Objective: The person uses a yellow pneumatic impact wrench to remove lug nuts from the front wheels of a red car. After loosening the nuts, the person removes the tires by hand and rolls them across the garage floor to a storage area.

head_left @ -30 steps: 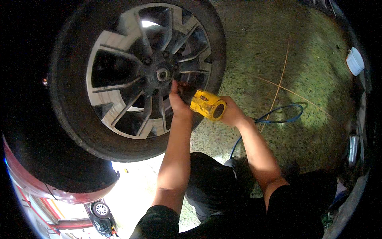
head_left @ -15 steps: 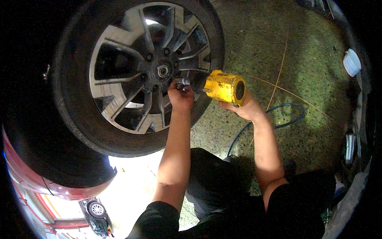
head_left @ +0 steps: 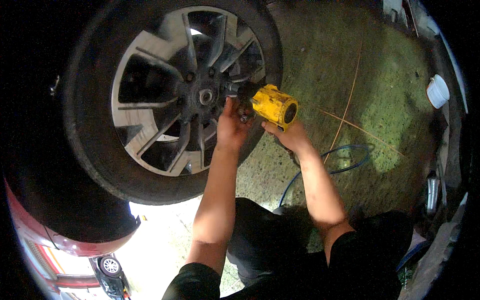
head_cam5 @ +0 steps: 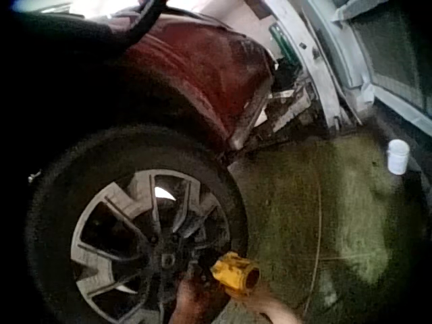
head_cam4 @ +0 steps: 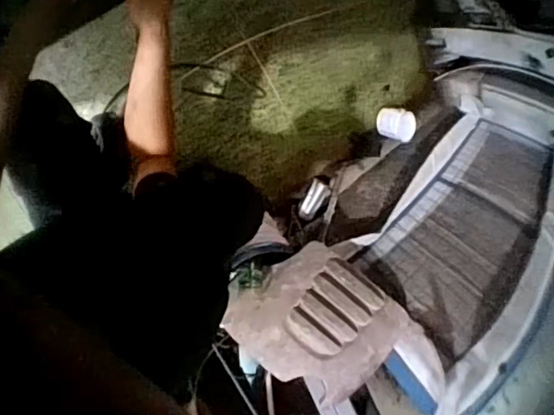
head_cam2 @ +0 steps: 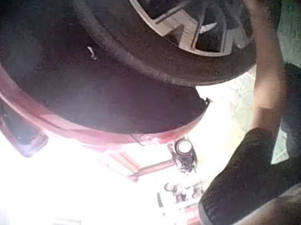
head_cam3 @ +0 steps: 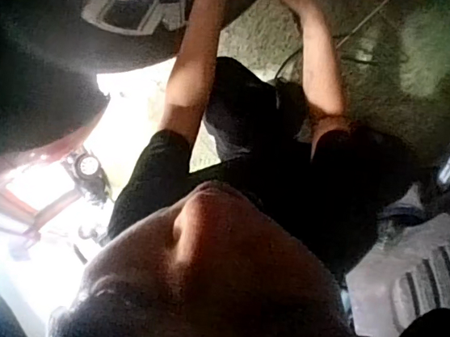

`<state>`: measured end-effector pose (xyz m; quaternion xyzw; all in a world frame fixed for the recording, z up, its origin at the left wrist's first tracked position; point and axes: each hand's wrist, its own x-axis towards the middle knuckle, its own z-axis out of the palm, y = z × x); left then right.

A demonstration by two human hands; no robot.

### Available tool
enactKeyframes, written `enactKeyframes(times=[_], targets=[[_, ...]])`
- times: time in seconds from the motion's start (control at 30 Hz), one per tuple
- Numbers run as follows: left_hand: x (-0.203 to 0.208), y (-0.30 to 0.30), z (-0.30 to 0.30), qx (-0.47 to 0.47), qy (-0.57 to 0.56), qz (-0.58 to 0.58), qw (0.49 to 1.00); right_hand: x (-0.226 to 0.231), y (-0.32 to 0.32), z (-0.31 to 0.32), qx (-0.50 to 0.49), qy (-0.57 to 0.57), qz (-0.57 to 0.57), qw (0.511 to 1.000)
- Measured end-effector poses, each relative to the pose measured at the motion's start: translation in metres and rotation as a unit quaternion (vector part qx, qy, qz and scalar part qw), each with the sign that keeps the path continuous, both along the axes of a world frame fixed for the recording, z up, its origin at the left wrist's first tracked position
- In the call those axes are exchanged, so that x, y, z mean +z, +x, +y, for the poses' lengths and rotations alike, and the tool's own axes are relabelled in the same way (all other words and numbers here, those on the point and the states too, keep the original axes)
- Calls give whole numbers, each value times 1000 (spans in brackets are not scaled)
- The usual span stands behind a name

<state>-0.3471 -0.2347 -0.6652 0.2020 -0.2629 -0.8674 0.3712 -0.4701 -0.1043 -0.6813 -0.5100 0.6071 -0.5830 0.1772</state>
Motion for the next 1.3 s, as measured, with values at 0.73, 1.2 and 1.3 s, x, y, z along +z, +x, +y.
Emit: enactKeyframes(times=[0.73, 1.2, 1.3], targets=[[0, -43, -51, 16, 5, 46, 999, -20, 0, -29, 33, -3, -41, 999], [-9, -34, -66, 31, 76, 105, 991, 6, 9, 5, -3, 18, -33, 999], [-17, -24, -69, 72, 61, 100, 991, 4, 12, 20, 7, 21, -106, 994]])
